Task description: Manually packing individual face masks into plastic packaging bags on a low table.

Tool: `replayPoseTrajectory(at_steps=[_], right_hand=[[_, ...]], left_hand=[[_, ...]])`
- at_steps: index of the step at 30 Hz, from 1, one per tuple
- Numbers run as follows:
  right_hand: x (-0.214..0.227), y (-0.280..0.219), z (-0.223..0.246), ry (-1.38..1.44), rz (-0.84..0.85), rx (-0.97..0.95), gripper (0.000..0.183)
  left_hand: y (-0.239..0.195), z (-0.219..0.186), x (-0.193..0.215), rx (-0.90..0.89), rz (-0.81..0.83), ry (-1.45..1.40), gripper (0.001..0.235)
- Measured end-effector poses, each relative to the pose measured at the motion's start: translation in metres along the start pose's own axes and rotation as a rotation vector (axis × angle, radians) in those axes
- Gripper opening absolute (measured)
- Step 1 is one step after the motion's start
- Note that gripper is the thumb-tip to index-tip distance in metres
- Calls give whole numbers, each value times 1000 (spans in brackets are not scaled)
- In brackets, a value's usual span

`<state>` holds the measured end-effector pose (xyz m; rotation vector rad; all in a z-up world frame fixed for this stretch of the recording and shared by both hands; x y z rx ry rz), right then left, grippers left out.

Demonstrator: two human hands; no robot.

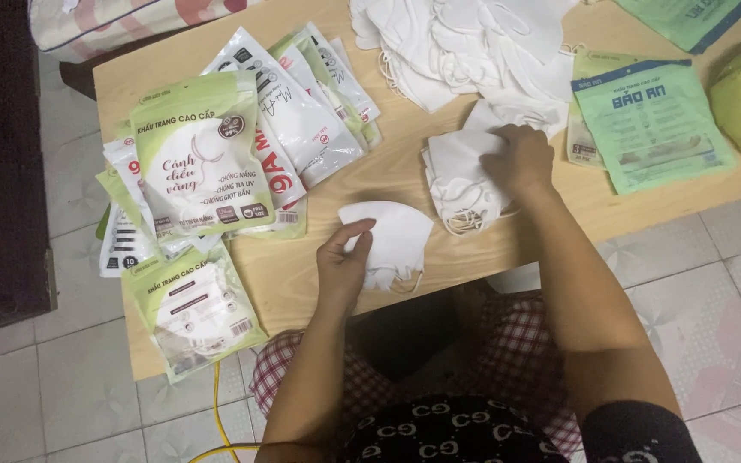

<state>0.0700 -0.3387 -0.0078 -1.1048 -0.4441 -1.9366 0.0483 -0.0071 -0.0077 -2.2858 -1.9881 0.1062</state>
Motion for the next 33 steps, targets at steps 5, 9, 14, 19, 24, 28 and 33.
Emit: replayPoseTrajectory(at_steps=[5,9,14,19,24,28,33], right_hand=[[23,-22,39,-135,-192,257,24],[29,-28,27,228,-181,290,22],[15,-55,27,815,261,29,35],[-46,-90,44,964,476,-13,39],[-56,-83,53,880,614,174,47],[-21,-29,19,337,108,323,43],[-16,10,-15,-206,-8,156,57]], left_hand=[[0,-6,-1,26,-18,-20,20],[0,-9,1,32,-50,-25,21],[2,-3,5,173,-88,-193,35],[0,3,1,253,-74,-264,43],[2,17,6,266,-91,-185,37],[1,8,6,222,-141,-143,38],[-1,-15,3,77,-166,-135,50]])
Point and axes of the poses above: each hand's wrist, its own y-axis towards the middle knuckle, its own x-axis out of the back of the hand, z = x × y, the point moved 5 cm from there along y, towards the middle knuckle, and after that the axes turned 4 degrees about -x, right-handed, at the moved point
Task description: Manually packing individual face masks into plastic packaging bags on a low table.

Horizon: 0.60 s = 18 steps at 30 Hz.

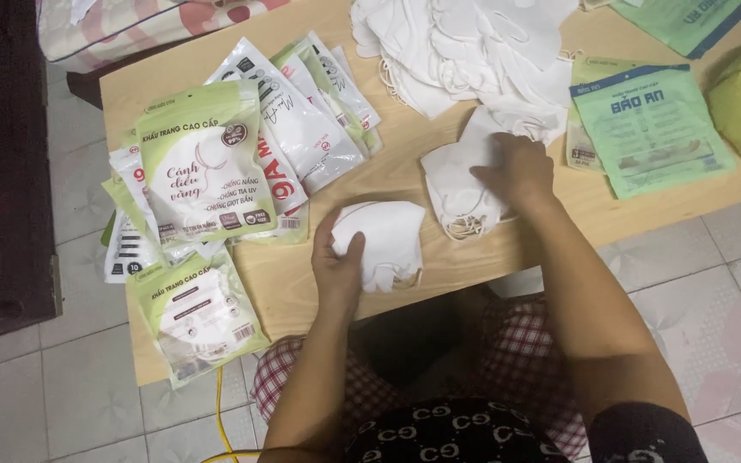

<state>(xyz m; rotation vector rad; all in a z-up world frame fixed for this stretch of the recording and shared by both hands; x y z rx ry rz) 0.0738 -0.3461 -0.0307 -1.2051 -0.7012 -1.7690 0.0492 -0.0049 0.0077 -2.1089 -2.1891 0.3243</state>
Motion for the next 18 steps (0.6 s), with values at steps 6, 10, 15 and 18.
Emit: replayPoseTrajectory(at_steps=[6,10,15,18], right_hand=[[3,1,6,88,116,-67,63],[11,-4,19,69,13,-7,43],[6,-6,18,71,-103,19,34],[18,-13,24,250,-132,97,27]], left_hand=[[-1,-6,-1,-180,22,99,44],[7,19,5,-127,30,108,21],[7,19,6,-126,36,105,19],[7,17,5,-130,38,96,19]])
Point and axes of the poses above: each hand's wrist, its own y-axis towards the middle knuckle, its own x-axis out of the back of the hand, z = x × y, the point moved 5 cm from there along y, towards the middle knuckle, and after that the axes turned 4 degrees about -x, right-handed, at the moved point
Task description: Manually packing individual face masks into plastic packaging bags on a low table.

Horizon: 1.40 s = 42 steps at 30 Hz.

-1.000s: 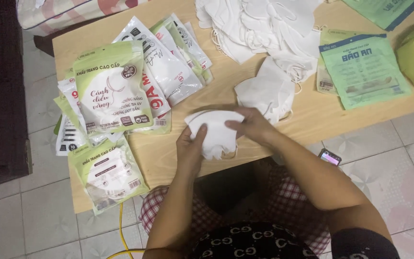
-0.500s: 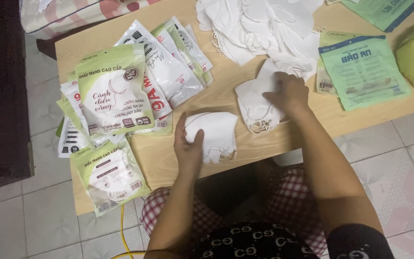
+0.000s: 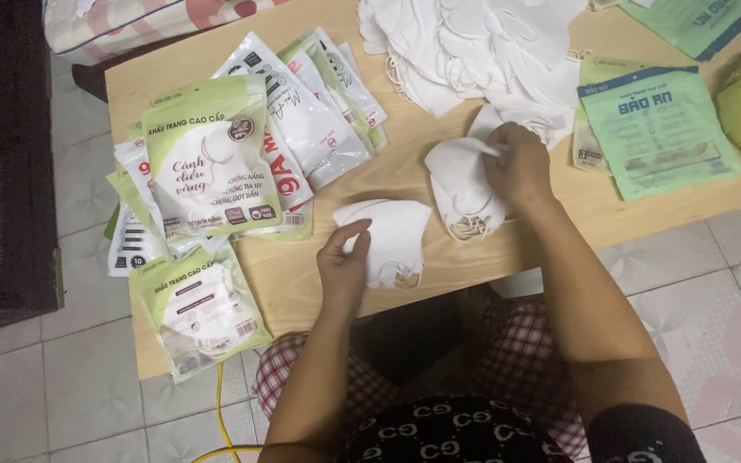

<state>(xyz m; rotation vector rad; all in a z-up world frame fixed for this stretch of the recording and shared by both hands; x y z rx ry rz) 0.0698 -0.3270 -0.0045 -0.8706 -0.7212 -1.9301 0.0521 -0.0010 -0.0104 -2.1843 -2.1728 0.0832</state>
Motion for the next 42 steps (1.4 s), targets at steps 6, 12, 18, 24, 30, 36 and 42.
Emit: replayPoseTrajectory(at_steps=[6,12,18,24,30,36,42], right_hand=[[24,-10,11,479,-12,-121,40],[30,-38,40,924,99,-261,52],[-17,-77,77,1022,276,-301,50],[-39,-67,68,623,383,-101,60],[-19,-20,-2,-332,113,30,48],[-43,-5,-38,-498,236,-105,45],[-39,-23,-1,-507,46,28,22]], left_hand=[[-1,-1,0,9,-17,-29,19],[7,13,2,184,-41,-134,21],[0,13,-5,265,21,-221,39],[1,16,-2,249,-38,-158,29],[-14,-23,-9,127,-74,-94,33],[-14,-22,-12,130,-84,-36,23],[-4,8,-3,146,-113,62,25]])
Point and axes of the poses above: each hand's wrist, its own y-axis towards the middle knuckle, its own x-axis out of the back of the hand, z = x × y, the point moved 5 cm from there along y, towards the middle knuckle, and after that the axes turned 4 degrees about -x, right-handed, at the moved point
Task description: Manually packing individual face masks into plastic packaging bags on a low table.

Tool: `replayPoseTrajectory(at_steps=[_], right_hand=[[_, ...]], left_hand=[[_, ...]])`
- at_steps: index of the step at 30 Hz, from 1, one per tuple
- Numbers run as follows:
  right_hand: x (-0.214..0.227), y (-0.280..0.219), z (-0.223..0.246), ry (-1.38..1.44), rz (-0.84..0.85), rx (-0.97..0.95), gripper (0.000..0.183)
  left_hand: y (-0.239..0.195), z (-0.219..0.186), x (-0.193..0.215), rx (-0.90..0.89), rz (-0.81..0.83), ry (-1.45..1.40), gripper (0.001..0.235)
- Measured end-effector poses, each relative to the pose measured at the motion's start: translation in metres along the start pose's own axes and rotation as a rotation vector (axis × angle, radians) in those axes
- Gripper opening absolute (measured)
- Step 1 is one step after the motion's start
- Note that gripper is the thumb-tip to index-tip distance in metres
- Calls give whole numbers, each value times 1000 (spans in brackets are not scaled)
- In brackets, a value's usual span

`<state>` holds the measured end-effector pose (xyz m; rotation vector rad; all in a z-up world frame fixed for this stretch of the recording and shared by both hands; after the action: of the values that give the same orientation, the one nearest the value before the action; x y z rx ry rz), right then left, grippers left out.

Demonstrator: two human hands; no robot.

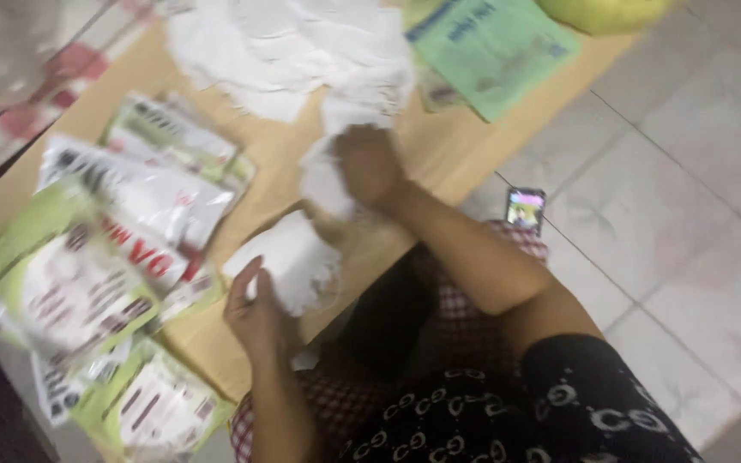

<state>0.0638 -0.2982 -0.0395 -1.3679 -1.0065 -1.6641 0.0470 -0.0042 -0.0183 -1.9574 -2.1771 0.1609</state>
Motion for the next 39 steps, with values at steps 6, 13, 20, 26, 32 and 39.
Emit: replayPoseTrajectory(at_steps=[6,13,20,26,32,39], right_hand=[[47,-43,48,1144,166,23,36],[24,-59,89,1021,95,297,20],[40,-15,38,398,-101,125,27],[-5,4,16,452,-134,-87,13],[-7,4,25,387,-113,-36,9],[45,-10,35,544,-56,62,23]], left_hand=[[-20,-37,-20,121,52,-185,19],[7,0,-2,-14,232,-71,43],[16,8,4,-142,218,67,28],[6,-9,-7,-347,279,149,54],[10,0,-1,-243,218,192,29],[18,10,3,-176,193,215,21]])
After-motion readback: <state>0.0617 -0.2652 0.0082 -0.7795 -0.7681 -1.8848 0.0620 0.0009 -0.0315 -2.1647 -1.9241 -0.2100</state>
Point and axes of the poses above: each hand's wrist, its own y-axis towards the middle knuckle, its own x-axis out of the back of the hand, z = x × y, the point moved 5 cm from there along y, towards the middle knuckle, and after that the axes turned 4 degrees about -x, right-handed, at the moved point
